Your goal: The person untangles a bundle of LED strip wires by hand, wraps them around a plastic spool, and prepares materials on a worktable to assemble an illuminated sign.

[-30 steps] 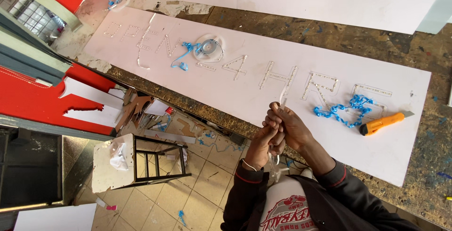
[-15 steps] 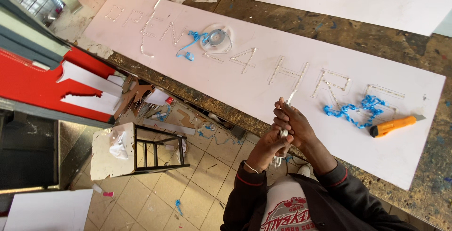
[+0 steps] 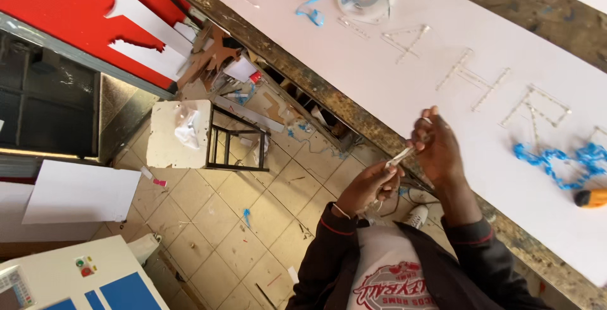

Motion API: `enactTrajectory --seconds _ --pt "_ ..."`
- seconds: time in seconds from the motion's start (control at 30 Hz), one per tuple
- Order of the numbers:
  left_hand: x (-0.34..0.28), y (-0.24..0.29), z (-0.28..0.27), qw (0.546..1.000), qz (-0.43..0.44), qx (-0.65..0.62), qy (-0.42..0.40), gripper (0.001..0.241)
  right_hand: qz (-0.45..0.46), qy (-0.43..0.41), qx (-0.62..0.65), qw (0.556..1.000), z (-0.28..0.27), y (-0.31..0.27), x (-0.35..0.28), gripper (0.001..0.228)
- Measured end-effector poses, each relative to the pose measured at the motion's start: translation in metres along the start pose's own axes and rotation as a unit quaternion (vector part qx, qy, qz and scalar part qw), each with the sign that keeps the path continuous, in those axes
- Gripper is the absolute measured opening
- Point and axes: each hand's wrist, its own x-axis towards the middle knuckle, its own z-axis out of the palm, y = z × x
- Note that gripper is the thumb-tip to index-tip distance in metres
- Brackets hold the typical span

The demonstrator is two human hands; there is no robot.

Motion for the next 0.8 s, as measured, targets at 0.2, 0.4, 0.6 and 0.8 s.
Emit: enactTrajectory --seconds 0.2,0.4,0.6,0.8 --pt "0.003 0.032 -0.054 0.95 0.136 -0.22 0.175 0.022 -0.215 0.113 -0.098 0.965 0.028 -0.023 -0.016 0.024" --pt "0.01 0.053 -0.095 0.956 0.17 -0.177 0.159 0.029 -0.103 0.01 -0.219 0.97 0.055 0.044 -0.029 0.023" --pt "0.004 0.076 -0.084 0.965 0.173 -0.085 0.179 0.037 -0.04 -0.258 -0.337 0.904 0.1 0.079 -0.021 0.056" --pt "-0.006 0.083 -0.101 0.922 0.289 -0.069 0.249 0.029 -0.044 -0.272 -0.455 0.847 0.137 0.069 0.003 0.046"
